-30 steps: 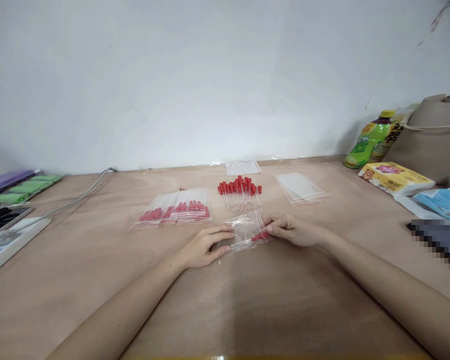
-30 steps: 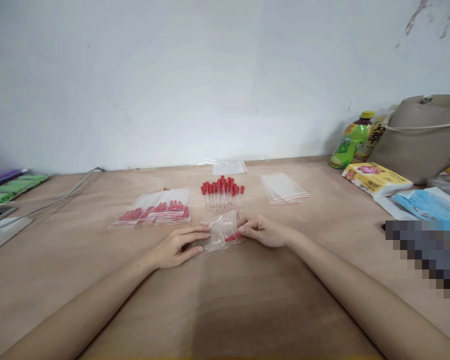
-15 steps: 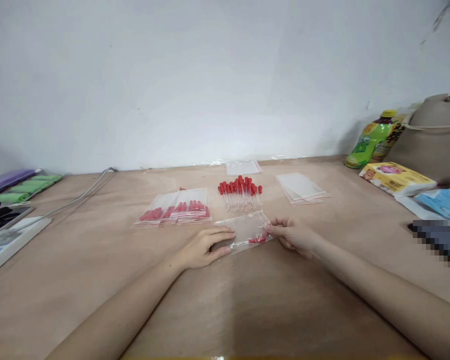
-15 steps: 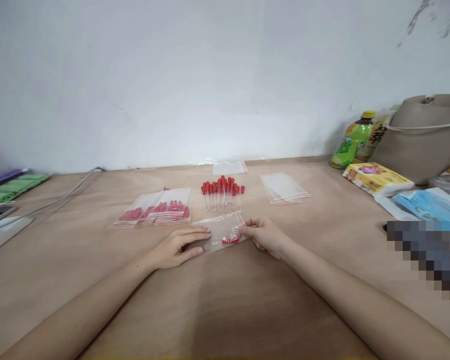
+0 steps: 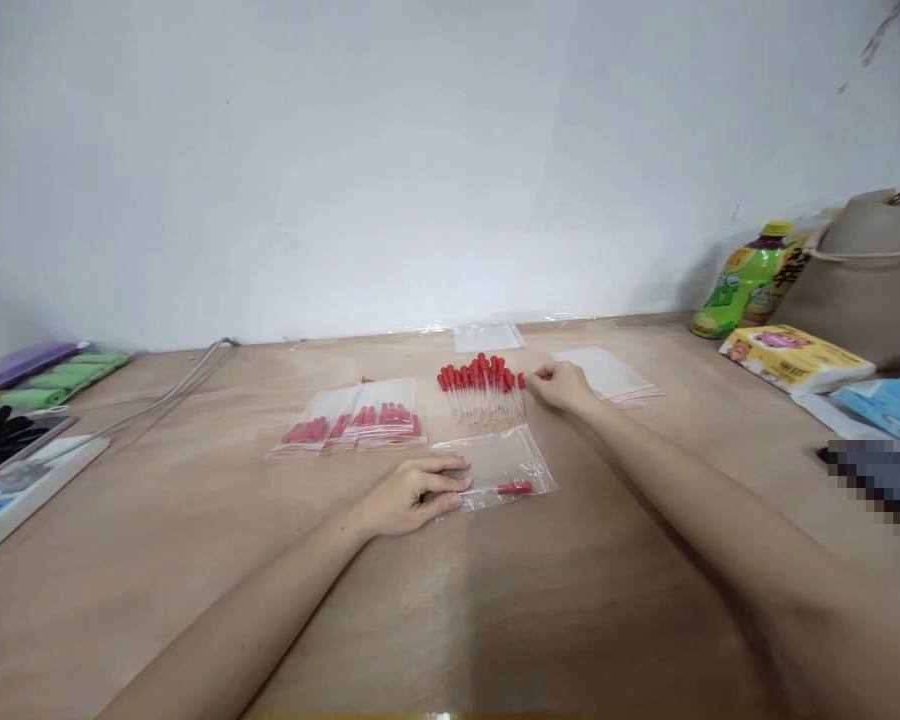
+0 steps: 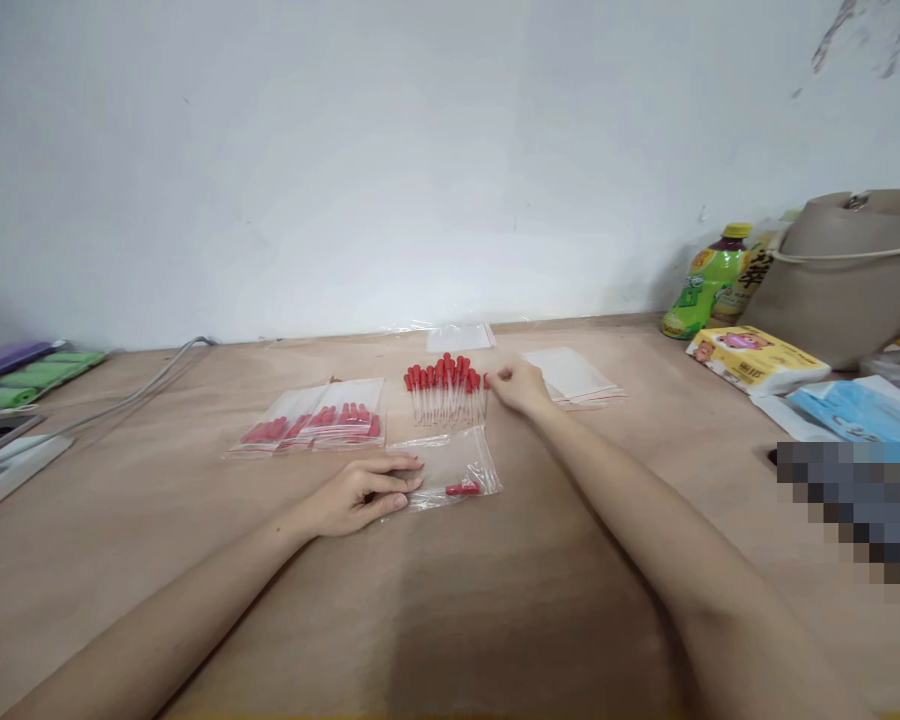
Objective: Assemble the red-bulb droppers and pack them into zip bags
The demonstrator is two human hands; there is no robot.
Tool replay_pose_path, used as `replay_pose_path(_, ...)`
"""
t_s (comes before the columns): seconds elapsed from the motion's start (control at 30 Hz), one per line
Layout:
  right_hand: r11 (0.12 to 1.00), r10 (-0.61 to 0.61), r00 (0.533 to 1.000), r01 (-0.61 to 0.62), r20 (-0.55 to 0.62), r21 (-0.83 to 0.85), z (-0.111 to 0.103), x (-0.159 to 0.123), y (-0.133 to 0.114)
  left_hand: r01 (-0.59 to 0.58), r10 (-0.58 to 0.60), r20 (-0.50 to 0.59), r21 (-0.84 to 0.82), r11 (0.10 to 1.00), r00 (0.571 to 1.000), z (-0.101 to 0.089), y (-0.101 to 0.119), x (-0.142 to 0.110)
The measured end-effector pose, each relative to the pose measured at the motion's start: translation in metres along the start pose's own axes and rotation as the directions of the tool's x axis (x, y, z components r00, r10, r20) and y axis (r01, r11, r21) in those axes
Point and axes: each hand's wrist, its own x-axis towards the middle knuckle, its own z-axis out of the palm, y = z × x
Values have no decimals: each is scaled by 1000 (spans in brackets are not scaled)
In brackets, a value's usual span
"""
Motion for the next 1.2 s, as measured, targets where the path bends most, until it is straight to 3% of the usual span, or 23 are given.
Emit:
replay_pose_path(0.23,990,67,997,-61,-40,127,21,24,-16,-10,10,-5,-11,1000,1000,0,0,0)
replay_pose_path(0.5,943,182,981,-154,-69,295,4,22,-9,6,-6,-2,-1,1000,1000,1,0,-1)
replay_pose_path(0.57,893,179,971,-92,-160,441,-4,13,-6,9,-9,-5,2,1000,1000,1,0,-1)
replay_pose_path(0.63,784,189,944,21,-271,621,-11,-4,-3,8,-8,-10,6,1000,1000,1,1,-1)
replay_pose_path(0.7,692,181,936,96,-300,716,-14,-26,2,3,-3,-10,11,1000,1000,0,1,0)
replay_pose_path(0.87,653,137,976,39,-169,757,-10,-78,13,7,-7,-1,32,999,1000,-2,3,0)
replay_pose_path(0.97,605,159,984,-35,-78,795,-6,-93,13,14,-14,-2,43,999,1000,-2,3,1)
replay_pose_path(1.07,578,80,991,-130,103,806,-7,-101,13,12,-12,-1,48,999,1000,-2,5,1)
replay_pose_path(1.13,654,-47,967,-161,252,739,-11,-103,16,12,-11,-4,51,999,1000,-2,5,0)
replay_pose_path(1.2,790,-182,916,-81,358,608,-18,-104,20,19,-19,-10,58,998,1000,-2,6,0)
